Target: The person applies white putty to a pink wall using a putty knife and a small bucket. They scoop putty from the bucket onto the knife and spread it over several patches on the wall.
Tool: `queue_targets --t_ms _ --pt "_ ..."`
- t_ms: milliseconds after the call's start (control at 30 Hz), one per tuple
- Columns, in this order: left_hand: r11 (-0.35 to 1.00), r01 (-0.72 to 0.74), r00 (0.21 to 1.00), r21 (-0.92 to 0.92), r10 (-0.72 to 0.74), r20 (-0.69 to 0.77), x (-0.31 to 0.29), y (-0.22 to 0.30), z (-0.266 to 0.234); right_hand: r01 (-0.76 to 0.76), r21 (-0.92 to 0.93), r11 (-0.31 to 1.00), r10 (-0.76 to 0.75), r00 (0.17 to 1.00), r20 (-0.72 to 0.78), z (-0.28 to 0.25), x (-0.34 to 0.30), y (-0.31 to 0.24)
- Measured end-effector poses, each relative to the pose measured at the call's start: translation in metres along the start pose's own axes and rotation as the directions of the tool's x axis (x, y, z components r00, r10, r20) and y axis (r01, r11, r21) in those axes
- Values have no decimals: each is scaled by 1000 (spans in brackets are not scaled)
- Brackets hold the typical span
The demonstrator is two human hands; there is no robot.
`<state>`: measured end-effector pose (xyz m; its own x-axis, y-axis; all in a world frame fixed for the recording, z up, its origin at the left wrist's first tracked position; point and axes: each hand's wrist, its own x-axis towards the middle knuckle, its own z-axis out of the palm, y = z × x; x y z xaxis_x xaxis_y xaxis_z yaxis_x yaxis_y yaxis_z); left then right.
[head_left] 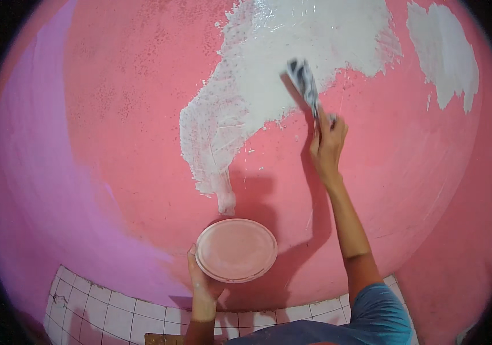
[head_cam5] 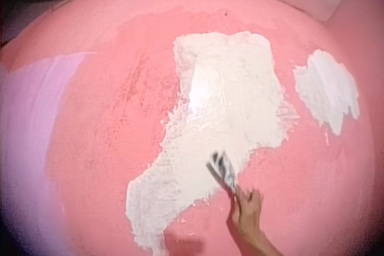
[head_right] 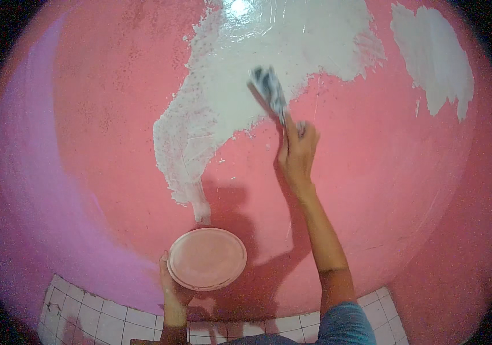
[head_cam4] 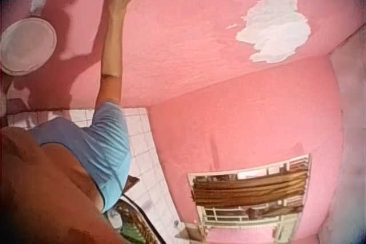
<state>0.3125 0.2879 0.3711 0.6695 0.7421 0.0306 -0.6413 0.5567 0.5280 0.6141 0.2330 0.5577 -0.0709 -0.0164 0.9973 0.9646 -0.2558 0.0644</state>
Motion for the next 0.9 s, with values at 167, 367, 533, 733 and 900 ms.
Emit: queue_targets --t_ms 167,367,533,733,900 --pt "1000 -21 999 14 20 25 5 -11 -8 97 -64 993 -103 990 -91 24 81 9" --pt "1000 17 999 -8 -17 50 -4 -11 -10 -30 -41 999 33 998 58 11 -8 12" --pt "999 18 1000 40 -18 -5 -6 -6 -8 -72 0 997 71 994 77 -12 -72 9" --pt "997 16 1000 74 -18 19 -4 -5 1 0 9 1000 0 999 -48 5 35 -1" --pt "998 9 998 64 -13 62 0 -8 -5 67 -69 995 -72 996 -62 18 40 13"
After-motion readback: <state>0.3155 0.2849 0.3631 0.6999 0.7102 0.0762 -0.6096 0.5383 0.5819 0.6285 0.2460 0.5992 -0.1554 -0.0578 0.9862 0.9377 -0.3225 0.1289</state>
